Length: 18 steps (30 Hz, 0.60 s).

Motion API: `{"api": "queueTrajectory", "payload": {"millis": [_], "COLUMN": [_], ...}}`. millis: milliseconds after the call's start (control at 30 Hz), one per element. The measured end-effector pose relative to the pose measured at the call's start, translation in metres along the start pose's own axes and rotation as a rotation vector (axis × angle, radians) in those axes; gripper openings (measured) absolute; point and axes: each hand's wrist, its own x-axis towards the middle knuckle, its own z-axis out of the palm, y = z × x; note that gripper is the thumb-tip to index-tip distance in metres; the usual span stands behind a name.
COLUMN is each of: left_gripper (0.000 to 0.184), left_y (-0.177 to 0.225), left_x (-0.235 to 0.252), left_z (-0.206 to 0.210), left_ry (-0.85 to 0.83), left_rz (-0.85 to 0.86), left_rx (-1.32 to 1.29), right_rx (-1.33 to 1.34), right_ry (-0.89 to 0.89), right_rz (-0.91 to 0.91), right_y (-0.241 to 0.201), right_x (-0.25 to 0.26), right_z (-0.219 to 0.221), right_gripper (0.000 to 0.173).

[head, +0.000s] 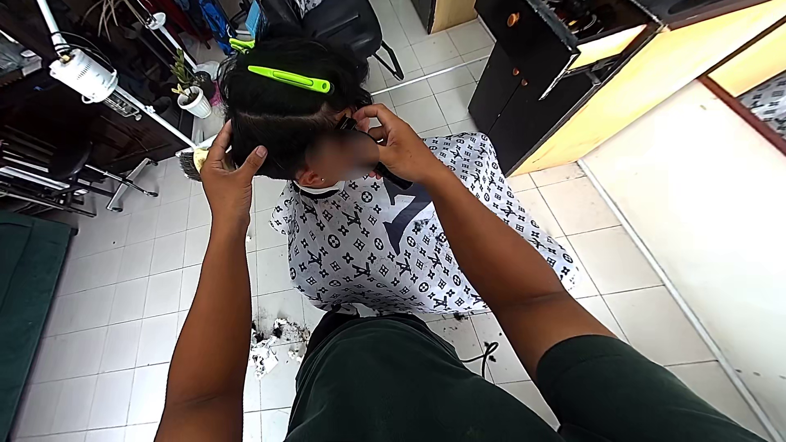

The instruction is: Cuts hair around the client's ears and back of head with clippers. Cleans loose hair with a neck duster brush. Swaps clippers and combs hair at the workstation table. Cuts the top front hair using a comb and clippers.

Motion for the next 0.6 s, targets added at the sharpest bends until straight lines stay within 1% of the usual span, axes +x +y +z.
{"api": "queueTrajectory", "payload": {"millis": [133,267,333,367,400,433,467,500,533,567,600], "left_gripper": [0.064,0.065,0.069,0.072,0.074,0.068,0.056,0.04,0.03,0.026,0.023], "left_y": [0.001,0.001,0.002,0.002,0.001,-0.001,-0.002,-0.001,0.006,0.017,0.024], "left_x": [0.0,0.001,-0.004,-0.011,-0.024,-0.041,-0.057,-0.071,-0.078,-0.076,-0.068], "left_z": [0.001,0.0,-0.004,-0.005,-0.003,0.002,0.012,0.024,0.036,0.047,0.059], "left_ry": [0.003,-0.009,0.004,0.055,0.125,0.165,0.148,0.041,-0.177,-0.467,-0.699], "left_rz": [-0.001,-0.017,-0.016,0.027,0.122,0.245,0.355,0.398,0.368,0.29,0.21], "left_rx": [-0.008,-0.041,-0.058,-0.037,0.008,0.061,0.101,0.136,0.155,0.167,0.136], "right_rx": [-0.035,-0.222,-0.242,-0.189,-0.108,-0.019,0.073,0.164,0.242,0.321,0.381], "right_ry": [-0.002,-0.024,-0.025,-0.006,0.023,0.059,0.1,0.145,0.185,0.222,0.267], "right_rz": [0.0,-0.035,-0.06,-0.075,-0.103,-0.134,-0.162,-0.177,-0.172,-0.155,-0.129], "right_y": [-0.002,-0.006,-0.009,-0.01,-0.011,-0.011,-0.008,-0.003,0.002,0.008,0.013], "right_x": [-0.001,-0.003,-0.015,-0.025,-0.037,-0.05,-0.065,-0.079,-0.094,-0.107,-0.119], "right_z": [-0.001,-0.002,-0.006,-0.008,-0.011,-0.013,-0.016,-0.018,-0.02,-0.02,-0.019], "right_gripper": [0.048,0.052,0.054,0.053,0.05,0.044,0.037,0.031,0.028,0.03,0.034]}}
